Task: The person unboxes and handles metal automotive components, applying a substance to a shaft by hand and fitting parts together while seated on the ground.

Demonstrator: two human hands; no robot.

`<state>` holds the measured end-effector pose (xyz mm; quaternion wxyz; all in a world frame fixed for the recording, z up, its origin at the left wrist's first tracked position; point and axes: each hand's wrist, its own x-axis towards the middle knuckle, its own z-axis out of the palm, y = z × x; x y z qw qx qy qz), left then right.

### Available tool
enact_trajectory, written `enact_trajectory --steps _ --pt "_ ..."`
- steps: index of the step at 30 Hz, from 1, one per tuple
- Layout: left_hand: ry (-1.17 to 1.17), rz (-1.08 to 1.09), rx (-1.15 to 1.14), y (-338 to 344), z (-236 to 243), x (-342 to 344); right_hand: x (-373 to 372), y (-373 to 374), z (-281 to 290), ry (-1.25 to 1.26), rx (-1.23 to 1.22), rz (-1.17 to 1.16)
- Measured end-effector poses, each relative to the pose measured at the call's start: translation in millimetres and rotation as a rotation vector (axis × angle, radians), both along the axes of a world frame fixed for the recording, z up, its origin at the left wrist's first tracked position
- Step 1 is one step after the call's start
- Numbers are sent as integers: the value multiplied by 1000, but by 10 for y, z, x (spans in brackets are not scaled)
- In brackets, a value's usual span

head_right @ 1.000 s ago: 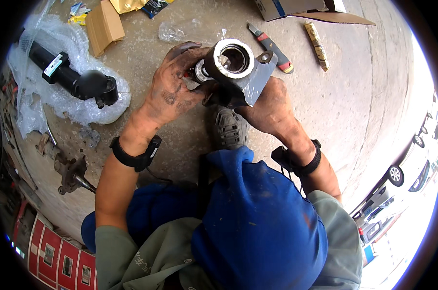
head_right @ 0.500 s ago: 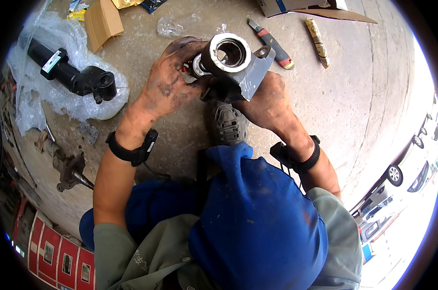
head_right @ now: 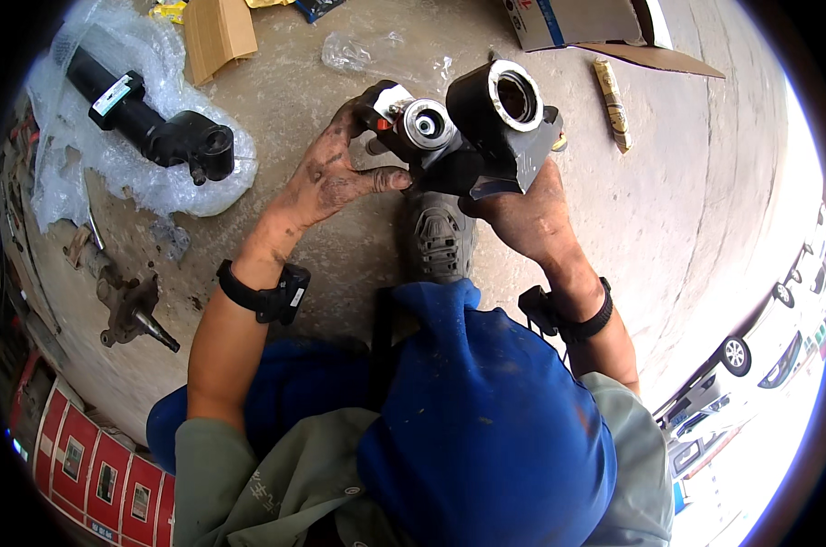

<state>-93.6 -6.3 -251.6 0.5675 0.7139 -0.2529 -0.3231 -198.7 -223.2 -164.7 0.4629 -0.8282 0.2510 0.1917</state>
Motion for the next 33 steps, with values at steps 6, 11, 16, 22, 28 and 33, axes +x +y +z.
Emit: enact_trajectory --steps 6,11,16,22,28,33 --pt "254 -124 130 87 120 89 63 32 28 346 173 -99" --pt "492 25 11 127 124 -99 43 193 -4 157 232 -6" --pt "695 456 -199 136 161 -356 47 352 -20 -31 160 129" --pt "617 451 -237 264 209 -327 79 510 -24 -142 72 267" --pt "654 793 -446 297 344 -484 171 582 -113 -192 41 473" --pt "761 999 -357 517 374 -622 307 784 -157 63 266 364"
